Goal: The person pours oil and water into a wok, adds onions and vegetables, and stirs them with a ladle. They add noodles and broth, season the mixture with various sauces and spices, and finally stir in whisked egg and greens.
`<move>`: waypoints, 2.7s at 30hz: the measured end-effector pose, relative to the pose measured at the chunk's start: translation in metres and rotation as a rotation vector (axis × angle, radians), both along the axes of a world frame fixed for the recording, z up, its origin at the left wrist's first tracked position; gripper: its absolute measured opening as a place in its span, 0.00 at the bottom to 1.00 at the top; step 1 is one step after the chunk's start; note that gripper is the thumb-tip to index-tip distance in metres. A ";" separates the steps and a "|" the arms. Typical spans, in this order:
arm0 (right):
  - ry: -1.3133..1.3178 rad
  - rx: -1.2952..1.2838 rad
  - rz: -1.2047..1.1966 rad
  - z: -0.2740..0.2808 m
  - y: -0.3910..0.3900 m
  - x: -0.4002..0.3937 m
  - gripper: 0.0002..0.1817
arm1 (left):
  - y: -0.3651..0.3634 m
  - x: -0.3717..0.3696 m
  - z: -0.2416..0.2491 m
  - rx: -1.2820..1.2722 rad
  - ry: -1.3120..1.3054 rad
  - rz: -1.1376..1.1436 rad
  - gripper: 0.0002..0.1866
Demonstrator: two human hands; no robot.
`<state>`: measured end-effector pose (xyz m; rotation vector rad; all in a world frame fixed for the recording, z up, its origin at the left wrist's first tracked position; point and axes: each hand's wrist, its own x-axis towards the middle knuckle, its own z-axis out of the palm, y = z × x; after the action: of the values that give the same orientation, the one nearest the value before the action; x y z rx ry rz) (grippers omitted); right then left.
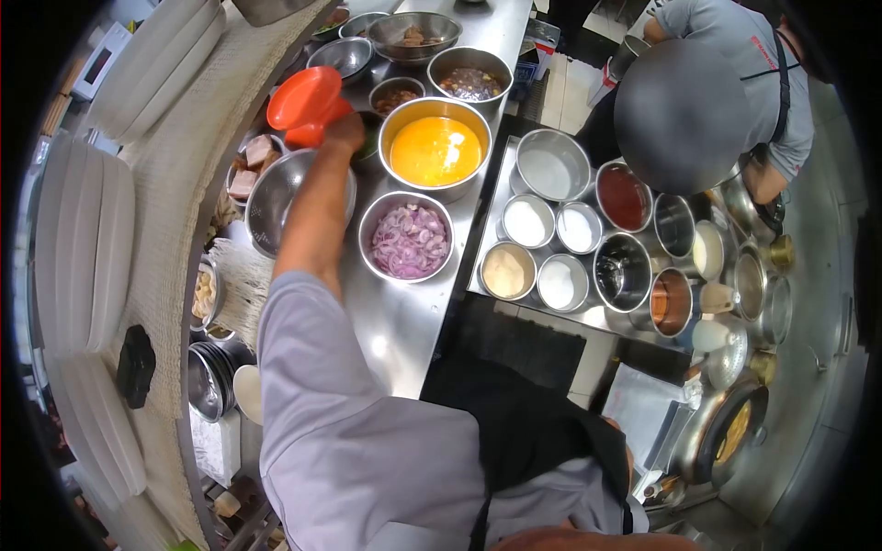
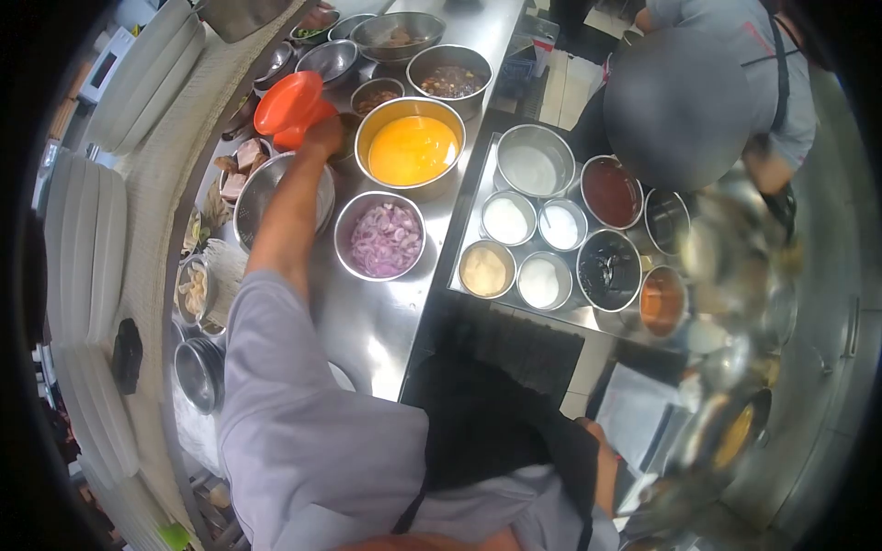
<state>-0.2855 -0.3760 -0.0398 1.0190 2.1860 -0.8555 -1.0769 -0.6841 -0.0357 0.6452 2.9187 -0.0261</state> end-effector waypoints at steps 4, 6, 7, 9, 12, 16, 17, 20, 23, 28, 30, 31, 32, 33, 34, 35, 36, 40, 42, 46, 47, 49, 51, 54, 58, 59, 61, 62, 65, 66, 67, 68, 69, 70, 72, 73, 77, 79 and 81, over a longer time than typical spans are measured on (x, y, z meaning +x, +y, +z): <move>0.007 -0.003 0.005 -0.003 0.000 -0.009 0.14 | -0.015 -0.017 -0.005 0.080 0.002 -0.044 0.15; 0.013 -0.003 0.014 -0.004 0.001 -0.014 0.15 | -0.021 -0.027 -0.010 0.133 0.048 -0.129 0.14; 0.015 -0.001 0.017 -0.005 0.000 -0.017 0.15 | -0.023 -0.027 -0.006 0.139 0.030 -0.135 0.13; 0.018 0.002 0.028 -0.004 0.001 -0.022 0.15 | -0.029 -0.022 0.011 0.153 -0.003 -0.144 0.13; 0.023 0.005 0.037 -0.004 0.002 -0.027 0.15 | -0.033 -0.005 0.029 0.316 -0.017 -0.106 0.13; 0.025 0.016 0.048 -0.004 0.003 -0.030 0.16 | -0.041 0.000 0.018 0.635 0.066 -0.092 0.12; 0.023 0.018 0.051 -0.004 0.002 -0.029 0.16 | -0.042 0.000 0.016 0.676 0.050 -0.085 0.14; 0.017 0.022 0.053 -0.004 0.001 -0.028 0.16 | -0.044 0.001 0.005 0.746 0.073 -0.084 0.16; 0.007 0.022 0.051 -0.004 -0.001 -0.023 0.17 | -0.045 0.005 0.003 0.780 0.076 -0.089 0.16; -0.010 0.024 0.048 -0.009 -0.003 -0.014 0.17 | -0.044 0.020 0.021 0.682 0.055 -0.131 0.15; -0.008 0.023 0.042 -0.011 -0.004 -0.011 0.18 | -0.043 0.022 0.021 0.722 0.031 -0.116 0.14; -0.009 0.025 0.041 -0.013 -0.004 -0.010 0.18 | -0.043 0.022 0.021 0.712 0.026 -0.094 0.14; -0.007 0.025 0.040 -0.014 -0.004 -0.009 0.18 | -0.043 0.022 0.023 0.702 0.021 -0.072 0.14; -0.006 0.025 0.039 -0.014 -0.004 -0.008 0.18 | -0.043 0.022 0.023 0.692 0.016 -0.050 0.13; 0.000 0.024 0.034 -0.017 -0.004 -0.010 0.18 | -0.044 0.019 0.021 0.713 0.015 -0.060 0.13; 0.002 0.023 0.031 -0.016 -0.005 -0.009 0.18 | -0.046 0.014 0.016 0.735 0.012 -0.070 0.13; 0.001 0.026 0.034 -0.015 -0.006 -0.006 0.18 | -0.047 0.011 0.013 0.757 0.010 -0.080 0.13; 0.010 0.027 0.031 -0.017 -0.007 -0.002 0.19 | -0.046 0.010 0.011 0.846 0.016 -0.096 0.13; 0.012 0.028 0.030 -0.019 -0.007 0.000 0.19 | -0.044 0.017 0.017 0.790 0.062 -0.050 0.12; 0.014 0.028 0.044 -0.024 -0.006 -0.001 0.20 | -0.043 0.020 0.020 0.809 0.051 -0.061 0.11; 0.015 0.029 0.047 -0.026 -0.006 -0.001 0.20 | -0.045 0.017 0.015 0.860 0.020 -0.072 0.11; 0.018 0.030 0.059 -0.032 -0.003 -0.001 0.20 | -0.044 0.021 0.018 0.984 -0.123 -0.003 0.10; 0.028 0.036 0.077 -0.039 -0.002 -0.002 0.20 | -0.041 0.027 0.024 1.125 -0.346 0.158 0.11; 0.048 0.063 0.109 -0.043 -0.001 -0.009 0.21 | -0.041 0.037 0.038 1.268 -0.451 0.214 0.12; -0.015 -0.023 0.014 -0.017 -0.006 -0.026 0.24 | -0.041 0.034 0.037 1.299 -0.502 0.286 0.12; -0.040 -0.010 0.032 -0.014 -0.008 -0.030 0.24 | -0.041 0.034 0.036 1.298 -0.506 0.304 0.12; -0.037 -0.005 0.032 -0.017 -0.007 -0.028 0.24 | -0.040 0.036 0.037 1.279 -0.493 0.305 0.12; -0.011 -0.013 0.015 -0.024 -0.004 -0.023 0.24 | -0.040 0.038 0.037 1.260 -0.476 0.288 0.11; -0.027 0.034 0.040 0.019 -0.018 -0.056 0.24 | -0.044 0.031 0.038 1.260 -0.474 0.273 0.10; -0.048 0.061 0.061 0.035 -0.023 -0.068 0.24 | -0.043 0.034 0.045 1.268 -0.482 0.273 0.09; -0.034 0.046 0.066 0.024 -0.018 -0.059 0.24 | -0.042 0.038 0.051 1.295 -0.496 0.284 0.09; -0.019 0.030 0.072 0.003 -0.009 -0.044 0.24 | -0.042 0.042 0.059 1.322 -0.508 0.294 0.09; -0.003 0.014 0.075 0.004 -0.010 -0.046 0.23 | -0.040 0.049 0.070 1.347 -0.520 0.303 0.09; 0.016 0.017 0.076 0.007 -0.011 -0.046 0.23 | -0.038 0.053 0.078 1.359 -0.541 0.296 0.08; 0.057 0.024 0.064 0.017 -0.015 -0.045 0.23 | -0.026 0.065 0.097 1.377 -0.587 0.268 0.08; 0.099 0.030 0.107 0.006 -0.010 -0.036 0.23 | -0.018 0.075 0.106 1.389 -0.626 0.234 0.08; 0.235 0.049 0.129 -0.026 0.000 0.010 0.23 | 0.033 0.152 0.148 1.383 -0.816 0.072 0.08; 0.241 0.032 0.037 -0.014 -0.007 0.026 0.22 | 0.070 0.207 0.163 1.344 -0.902 0.027 0.08; 0.333 0.033 -0.037 -0.017 -0.014 0.059 0.22 | 0.108 0.263 0.161 1.285 -1.011 -0.071 0.10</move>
<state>-0.2261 -0.3903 -0.0565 0.9929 2.4690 -1.0742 -0.8135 -0.5763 0.1253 0.5792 1.6164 1.6612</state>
